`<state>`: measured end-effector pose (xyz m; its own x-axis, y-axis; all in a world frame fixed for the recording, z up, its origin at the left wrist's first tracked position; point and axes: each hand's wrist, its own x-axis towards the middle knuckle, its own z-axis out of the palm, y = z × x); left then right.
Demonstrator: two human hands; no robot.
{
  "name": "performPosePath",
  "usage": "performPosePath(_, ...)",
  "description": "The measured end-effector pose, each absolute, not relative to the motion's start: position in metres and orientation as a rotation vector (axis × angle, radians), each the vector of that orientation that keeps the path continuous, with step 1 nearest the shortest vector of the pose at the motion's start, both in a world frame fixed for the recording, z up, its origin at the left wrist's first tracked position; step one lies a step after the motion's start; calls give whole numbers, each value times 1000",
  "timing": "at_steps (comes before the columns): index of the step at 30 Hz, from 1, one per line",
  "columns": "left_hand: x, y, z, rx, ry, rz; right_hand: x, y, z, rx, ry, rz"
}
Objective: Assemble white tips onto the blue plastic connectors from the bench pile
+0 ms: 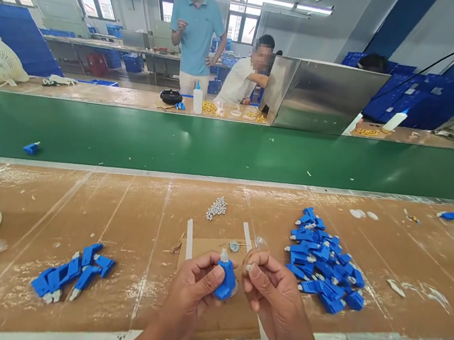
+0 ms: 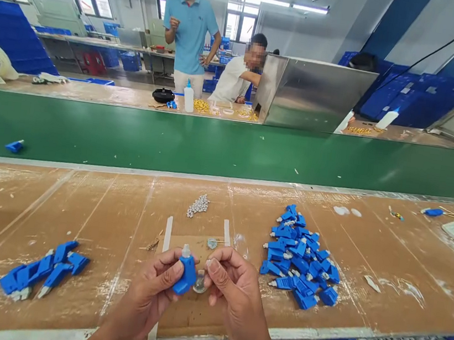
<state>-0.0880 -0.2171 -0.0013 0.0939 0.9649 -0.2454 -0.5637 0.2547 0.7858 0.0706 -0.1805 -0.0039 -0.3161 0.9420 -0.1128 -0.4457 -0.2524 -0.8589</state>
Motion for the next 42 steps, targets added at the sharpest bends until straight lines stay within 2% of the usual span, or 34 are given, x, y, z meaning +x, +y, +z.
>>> performPosePath(15, -84, -211, -7, 715, 815, 1210, 62, -186, -9, -856, -1059, 1672)
performPosePath(24, -84, -209, -8, 846, 909, 1227, 71, -184, 6, -1020, -1373, 1452)
performPosePath(27, -85, -207, -5, 933, 922, 1204, 74, -181, -1, -967, -1289, 1579)
performPosePath(32, -87, -204, 3, 982, 862, 1187, 75, -175, -12, -886, -847, 1950)
performPosePath(42, -82, -200, 6, 867, 764, 1116, 86, -167, -6, -796, -765, 2093)
